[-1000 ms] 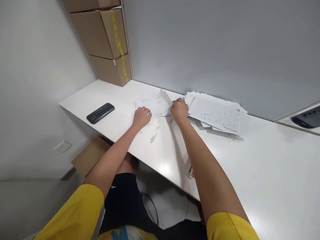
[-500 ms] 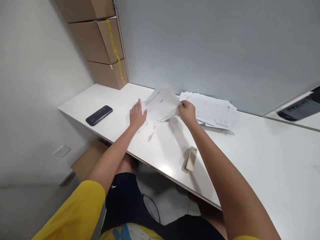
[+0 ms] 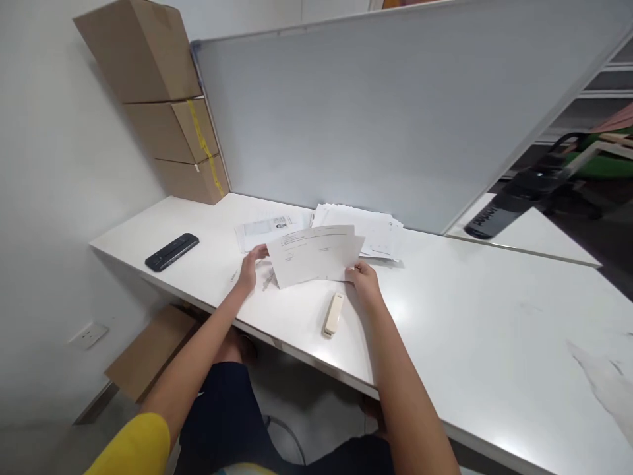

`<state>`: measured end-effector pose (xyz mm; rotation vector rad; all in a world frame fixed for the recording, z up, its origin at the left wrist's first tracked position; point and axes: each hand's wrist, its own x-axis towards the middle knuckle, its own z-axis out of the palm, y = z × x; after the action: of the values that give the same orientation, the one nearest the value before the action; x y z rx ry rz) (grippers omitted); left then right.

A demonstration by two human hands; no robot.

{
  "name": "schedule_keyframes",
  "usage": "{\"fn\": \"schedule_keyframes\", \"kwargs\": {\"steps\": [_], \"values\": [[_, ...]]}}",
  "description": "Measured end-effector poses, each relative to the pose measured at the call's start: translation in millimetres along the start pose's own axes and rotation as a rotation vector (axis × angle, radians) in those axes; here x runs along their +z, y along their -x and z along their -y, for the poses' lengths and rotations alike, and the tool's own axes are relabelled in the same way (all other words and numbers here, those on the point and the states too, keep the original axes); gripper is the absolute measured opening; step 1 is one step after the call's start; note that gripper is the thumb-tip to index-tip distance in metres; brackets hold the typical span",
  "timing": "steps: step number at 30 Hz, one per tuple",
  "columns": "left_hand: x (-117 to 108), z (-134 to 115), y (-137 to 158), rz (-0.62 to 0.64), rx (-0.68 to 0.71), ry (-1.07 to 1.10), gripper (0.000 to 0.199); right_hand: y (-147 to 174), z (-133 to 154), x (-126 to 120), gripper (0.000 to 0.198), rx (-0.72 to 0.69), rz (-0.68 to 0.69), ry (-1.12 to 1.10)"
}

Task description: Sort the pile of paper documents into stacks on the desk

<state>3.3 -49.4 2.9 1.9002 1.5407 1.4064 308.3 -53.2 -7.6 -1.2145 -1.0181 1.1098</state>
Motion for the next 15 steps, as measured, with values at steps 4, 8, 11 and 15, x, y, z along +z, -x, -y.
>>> {"fn": "schedule_keyframes", "kwargs": {"steps": [4, 8, 11, 15], "values": [[12, -12, 18, 0.187, 0.034, 0.262, 0.048, -7, -11, -4, 0.02, 0.003, -0.001, -0.017], [14, -17, 12, 0.149, -0.121, 0.204, 0.026, -11, -13, -5, 0.019, 0.015, 0.027, -0.019], [13, -14, 7, 0.074, -0.159, 0.182, 0.022, -11, -10, -5, 0.022, 0.006, 0.055, -0.05], [13, -13, 9, 0.055, -0.152, 0.174, 0.017, -6, -6, -4, 0.026, -0.062, 0.11, -0.094]]}}
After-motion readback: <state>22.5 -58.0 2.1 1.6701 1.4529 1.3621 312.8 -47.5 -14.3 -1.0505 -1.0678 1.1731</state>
